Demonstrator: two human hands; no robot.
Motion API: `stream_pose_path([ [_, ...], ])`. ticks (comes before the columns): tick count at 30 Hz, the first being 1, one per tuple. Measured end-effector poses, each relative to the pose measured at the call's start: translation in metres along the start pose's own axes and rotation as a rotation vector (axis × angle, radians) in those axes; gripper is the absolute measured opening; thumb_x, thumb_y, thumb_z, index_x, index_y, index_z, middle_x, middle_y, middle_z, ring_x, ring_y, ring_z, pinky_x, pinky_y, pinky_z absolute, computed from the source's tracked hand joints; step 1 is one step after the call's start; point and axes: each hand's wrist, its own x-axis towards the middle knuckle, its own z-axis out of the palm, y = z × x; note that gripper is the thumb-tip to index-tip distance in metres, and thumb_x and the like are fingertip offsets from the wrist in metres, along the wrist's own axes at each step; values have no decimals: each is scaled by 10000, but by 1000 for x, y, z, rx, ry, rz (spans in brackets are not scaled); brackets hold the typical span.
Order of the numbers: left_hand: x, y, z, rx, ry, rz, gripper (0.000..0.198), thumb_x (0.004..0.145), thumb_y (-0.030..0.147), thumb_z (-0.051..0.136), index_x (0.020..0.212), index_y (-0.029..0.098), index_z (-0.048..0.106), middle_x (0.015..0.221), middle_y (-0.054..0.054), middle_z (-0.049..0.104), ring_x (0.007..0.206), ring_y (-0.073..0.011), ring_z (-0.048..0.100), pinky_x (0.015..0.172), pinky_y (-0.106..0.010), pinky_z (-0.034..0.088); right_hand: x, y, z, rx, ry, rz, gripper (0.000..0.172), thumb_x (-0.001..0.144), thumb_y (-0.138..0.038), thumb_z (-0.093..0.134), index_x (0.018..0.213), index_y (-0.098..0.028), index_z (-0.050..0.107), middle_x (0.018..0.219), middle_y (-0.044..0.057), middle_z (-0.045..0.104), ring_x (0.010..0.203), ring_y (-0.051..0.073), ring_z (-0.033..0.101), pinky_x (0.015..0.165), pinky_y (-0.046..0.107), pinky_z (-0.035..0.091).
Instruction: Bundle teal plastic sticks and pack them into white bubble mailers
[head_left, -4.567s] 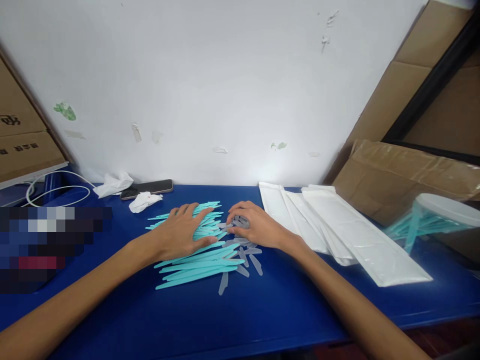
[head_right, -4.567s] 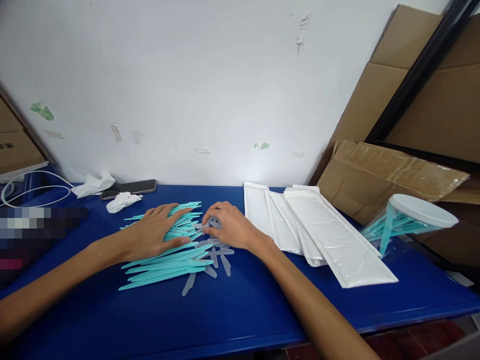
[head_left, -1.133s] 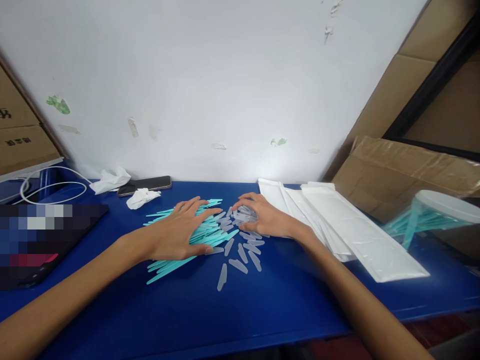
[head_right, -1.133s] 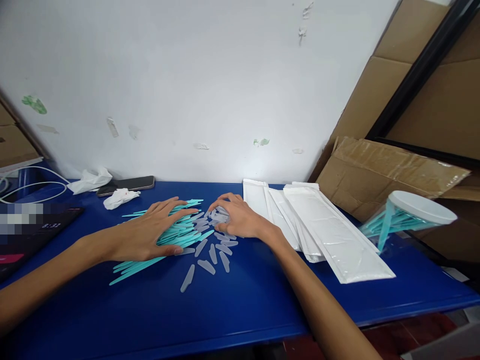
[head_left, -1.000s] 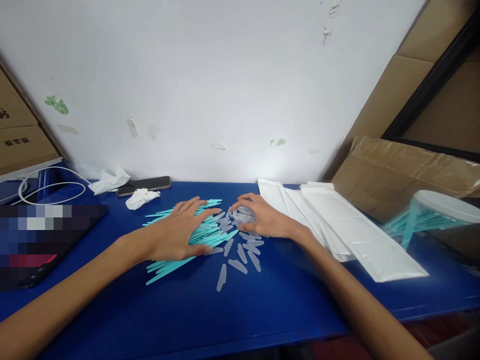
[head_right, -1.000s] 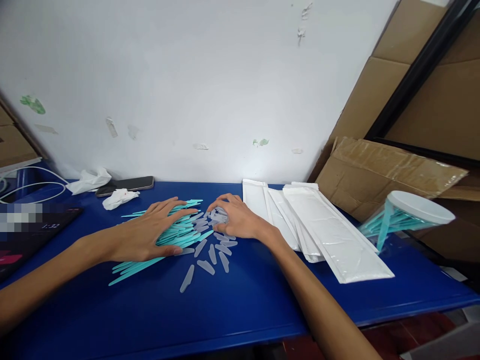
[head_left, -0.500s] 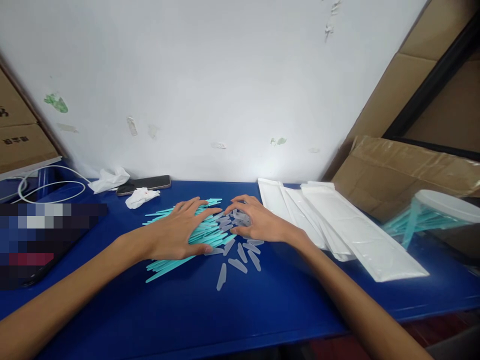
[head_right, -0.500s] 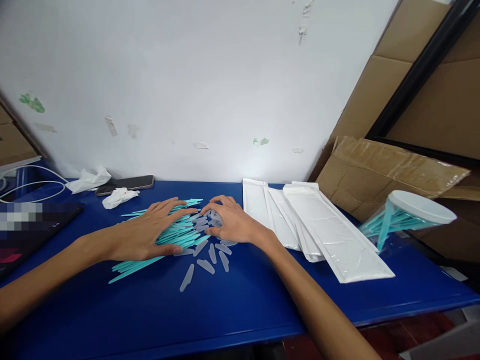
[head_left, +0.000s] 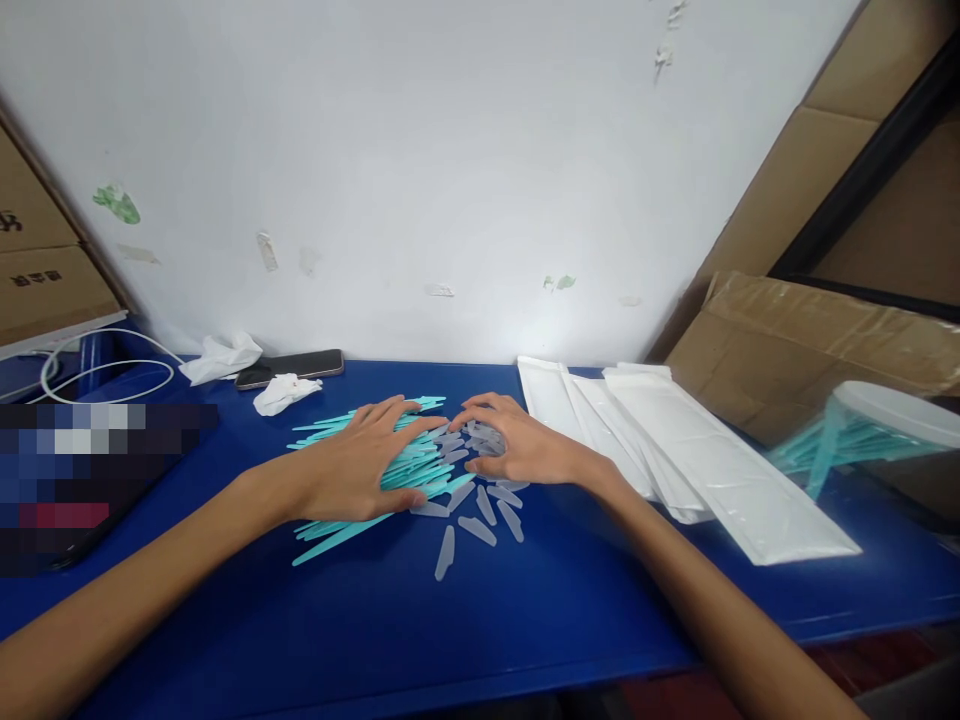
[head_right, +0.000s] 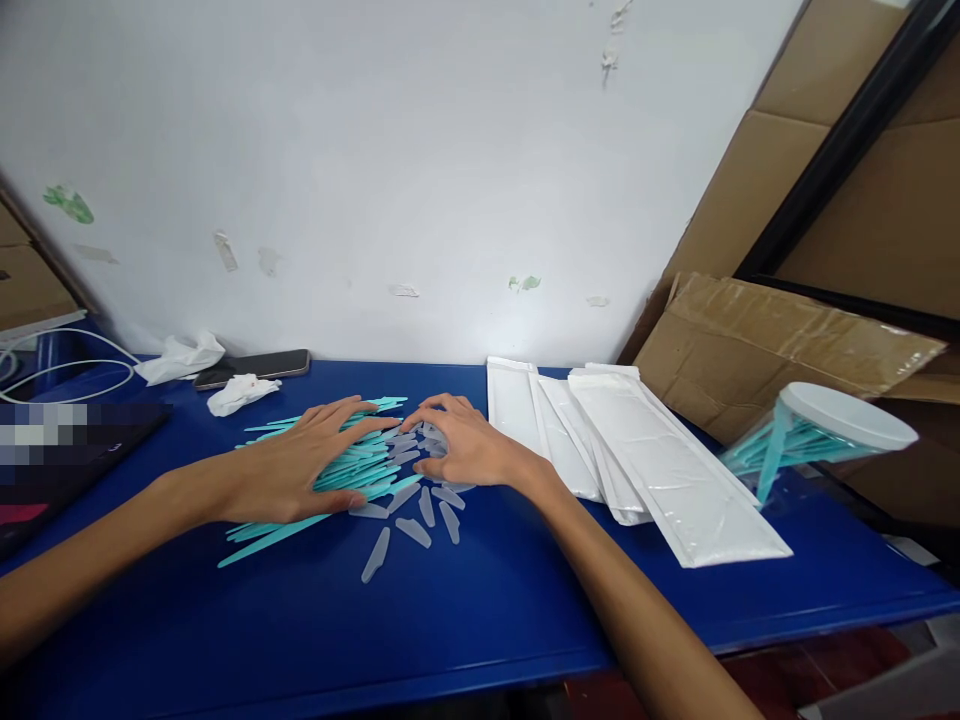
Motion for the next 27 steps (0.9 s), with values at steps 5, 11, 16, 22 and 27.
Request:
stream_pose_path([
  [5,0,6,-2,-21,-2,1,859,845,754,484,1558,374,194,1639,-131,201,1482,-468,147,1085,-739,247,-1,-2,1,0,2,-7,467,842,-373,690,1287,-318,557,1488,82,377,1377,322,341,1075,571,358],
  [11,0,12,-6,-34,-32,-29,927,807,797,488,1564,398,132,1655,-116,144,1491,-464,105,1097,-737,224,-2,2,-8,-4,16,-17,478,847,-425,695,1288,-311,554,1485,87,383,1385,304,346,1088,558,359],
  [16,3,11,1,-6,-18,-58,987,780,830,478,1573,377,101,1661,-125,103,1494,-467,63,1115,-726,200,-10,-14,-16,-66,214,-45,253,926,-394,602,1151,-281,624,1335,65,551,1255,256,506,1045,488,434],
  [22,8,14,22,50,152,-20,938,818,797,467,1567,305,193,1628,-169,198,1489,-474,88,1123,-715,198,-59,-58,27,-114,274,-99,327,991,-415,486,1296,-356,590,1329,-9,640,1270,215,553,1114,434,433],
  [27,4,15,16,19,167,68,685,939,570,478,1540,321,264,1612,-137,250,1494,-449,111,1130,-696,234,-81,-66,68,-138,80,-102,635,983,-467,480,1556,-404,215,1597,-48,305,1481,247,300,1251,514,239],
])
